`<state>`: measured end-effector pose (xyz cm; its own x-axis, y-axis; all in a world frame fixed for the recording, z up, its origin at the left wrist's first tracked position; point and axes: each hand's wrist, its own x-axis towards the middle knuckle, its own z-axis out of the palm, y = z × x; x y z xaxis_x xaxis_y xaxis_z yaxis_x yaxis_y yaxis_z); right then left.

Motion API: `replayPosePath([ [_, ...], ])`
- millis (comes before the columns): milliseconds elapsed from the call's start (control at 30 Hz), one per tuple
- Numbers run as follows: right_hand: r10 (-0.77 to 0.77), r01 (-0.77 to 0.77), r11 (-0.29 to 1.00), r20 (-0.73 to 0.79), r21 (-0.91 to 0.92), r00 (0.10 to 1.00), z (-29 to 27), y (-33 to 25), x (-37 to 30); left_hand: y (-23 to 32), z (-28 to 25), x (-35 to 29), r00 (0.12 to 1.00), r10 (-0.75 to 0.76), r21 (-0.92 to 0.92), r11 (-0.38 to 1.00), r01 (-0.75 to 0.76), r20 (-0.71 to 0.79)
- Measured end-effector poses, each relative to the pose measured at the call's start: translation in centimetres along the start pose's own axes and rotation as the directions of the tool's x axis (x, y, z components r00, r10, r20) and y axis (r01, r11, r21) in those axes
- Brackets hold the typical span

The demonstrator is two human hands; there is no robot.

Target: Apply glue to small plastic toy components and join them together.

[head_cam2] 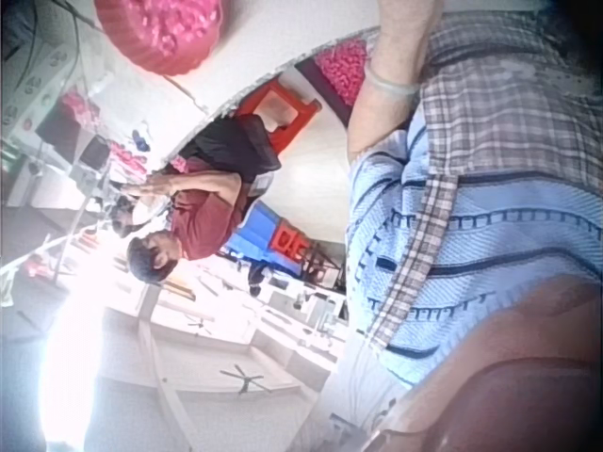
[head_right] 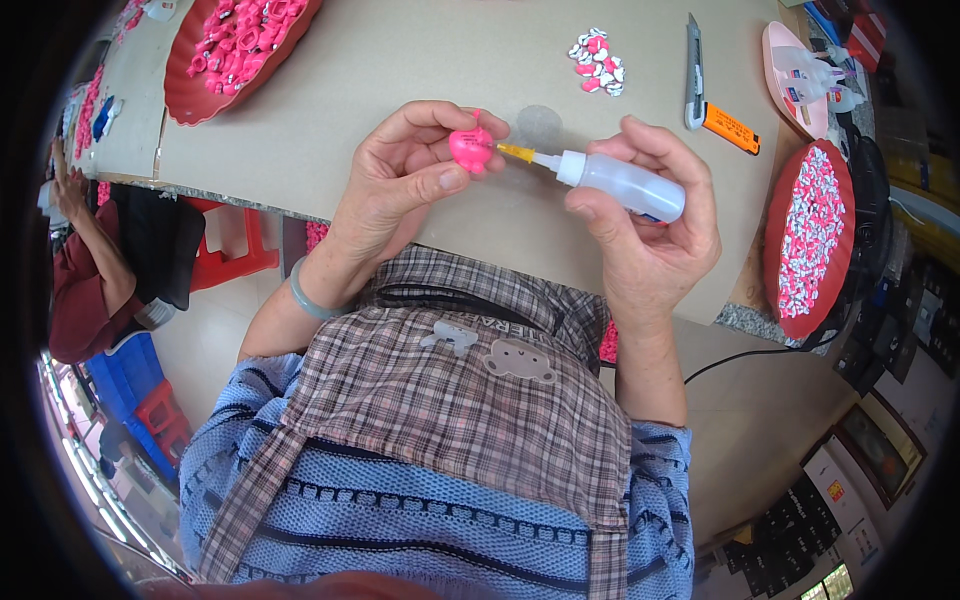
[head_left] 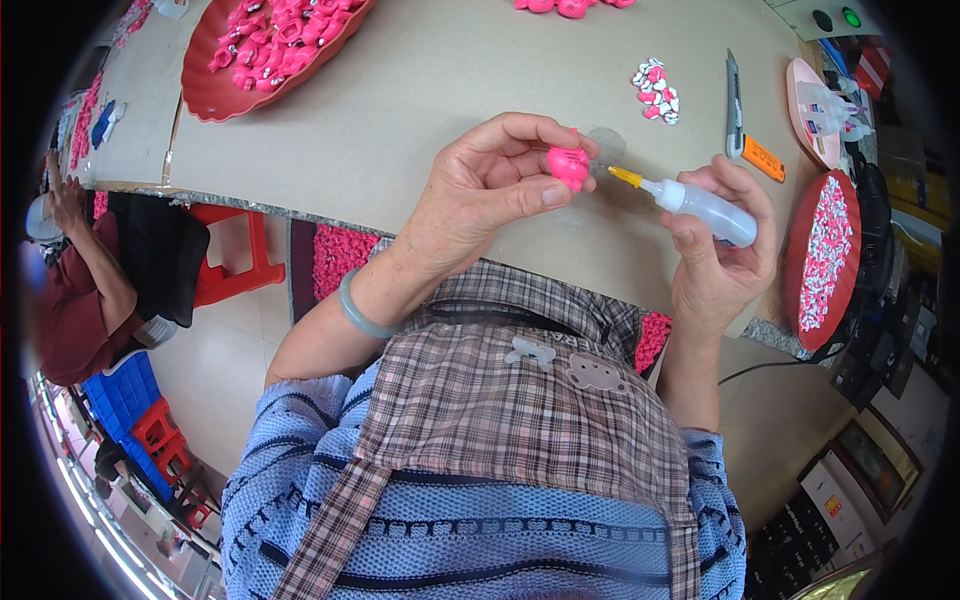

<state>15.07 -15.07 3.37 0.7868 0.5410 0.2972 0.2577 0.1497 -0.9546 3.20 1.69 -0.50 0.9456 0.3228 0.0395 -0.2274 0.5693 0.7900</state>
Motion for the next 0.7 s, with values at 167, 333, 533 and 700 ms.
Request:
replayPosePath([
  [167, -0.121, 0.122, 0.992, -0.017, 0.024, 0.992, 0.49, 0.0, -0.06, 0.02, 0.12, -0.07, 1.0, -0.001, -0.017, 1.0, 0.0, -0.013],
  [333, -0.149, 0.152, 0.986, 0.042, -0.072, 0.988, 0.33, -0.33, -0.17, 0.0, 0.07, 0.03, 1.0, -0.005, -0.015, 1.0, 0.005, -0.022],
  [533, -0.254, 0.264, 0.94, 0.073, -0.217, 0.964, 0.6, -0.24, -0.15, -0.03, 0.0, 0.1, 0.999, -0.02, -0.03, 0.999, 0.019, -0.036],
  [700, -0.287, 0.301, 0.915, 0.089, -0.269, 0.954, 0.68, -0.14, -0.13, -0.03, -0.05, 0.08, 0.999, -0.02, -0.031, 0.999, 0.019, -0.034],
])
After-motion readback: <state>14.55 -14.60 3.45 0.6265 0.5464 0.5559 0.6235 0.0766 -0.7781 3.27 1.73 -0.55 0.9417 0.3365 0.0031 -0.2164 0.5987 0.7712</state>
